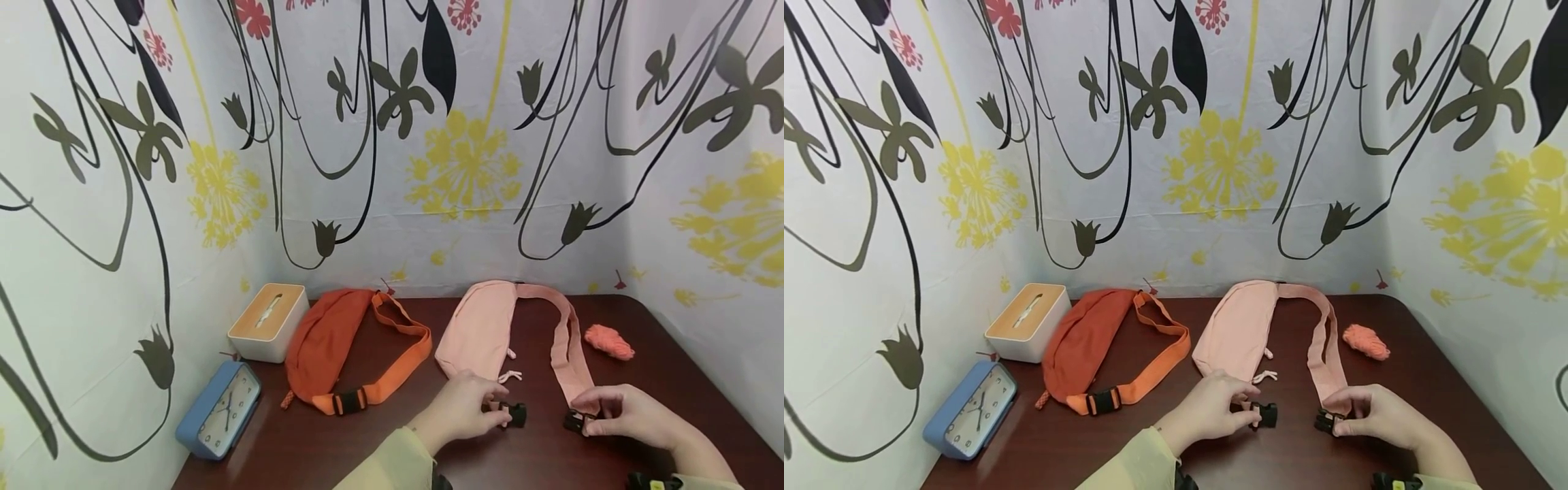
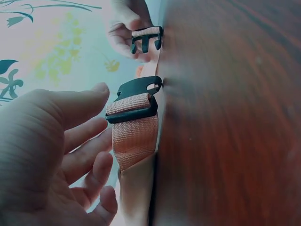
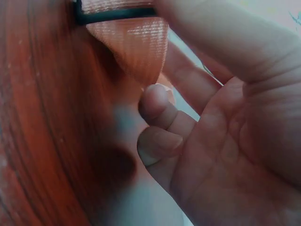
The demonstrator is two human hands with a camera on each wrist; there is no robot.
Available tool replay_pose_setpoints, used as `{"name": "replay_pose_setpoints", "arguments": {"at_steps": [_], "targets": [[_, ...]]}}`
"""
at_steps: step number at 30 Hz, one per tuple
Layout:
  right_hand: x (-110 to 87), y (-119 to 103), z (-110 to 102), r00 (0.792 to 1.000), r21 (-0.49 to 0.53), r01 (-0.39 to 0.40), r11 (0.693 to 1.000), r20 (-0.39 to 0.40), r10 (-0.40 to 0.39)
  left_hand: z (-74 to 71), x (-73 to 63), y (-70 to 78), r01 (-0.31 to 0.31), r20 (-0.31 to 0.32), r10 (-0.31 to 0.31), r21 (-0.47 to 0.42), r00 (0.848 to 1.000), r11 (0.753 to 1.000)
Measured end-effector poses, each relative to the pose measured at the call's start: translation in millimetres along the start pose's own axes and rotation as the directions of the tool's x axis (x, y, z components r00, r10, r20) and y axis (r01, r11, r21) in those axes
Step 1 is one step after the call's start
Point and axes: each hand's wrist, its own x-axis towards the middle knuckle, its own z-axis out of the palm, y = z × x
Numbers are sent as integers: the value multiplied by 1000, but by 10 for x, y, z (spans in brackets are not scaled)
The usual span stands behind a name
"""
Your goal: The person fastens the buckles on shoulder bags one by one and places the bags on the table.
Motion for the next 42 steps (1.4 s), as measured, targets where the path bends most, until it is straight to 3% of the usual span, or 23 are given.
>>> {"name": "replay_pose_setpoints", "arguments": {"at_steps": [5, 11, 18, 26, 33, 42], "targets": [[3, 18, 10, 1000, -2, -8, 1000, 13, 8, 37, -8, 5, 33, 37, -31, -59, 999, 998], [-6, 38, -10, 1000, 5, 14, 1000, 12, -14, 61, -20, 10, 95, 37, -92, -101, 995, 990], [-23, 74, 0, 999, -33, 47, 998, -5, -47, 107, -20, -22, 107, 26, -105, -121, 994, 987], [79, 6, 93, 990, -106, -97, 990, -109, 85, 155, -36, -75, 122, 10, -122, -166, 993, 979], [180, -98, 172, 950, -168, -276, 946, -196, 243, 174, -38, -87, 163, 17, -163, -201, 986, 966], [297, -179, 281, 943, -159, -271, 949, -242, 229, 183, -39, -118, 183, 20, -183, -231, 983, 956]]}}
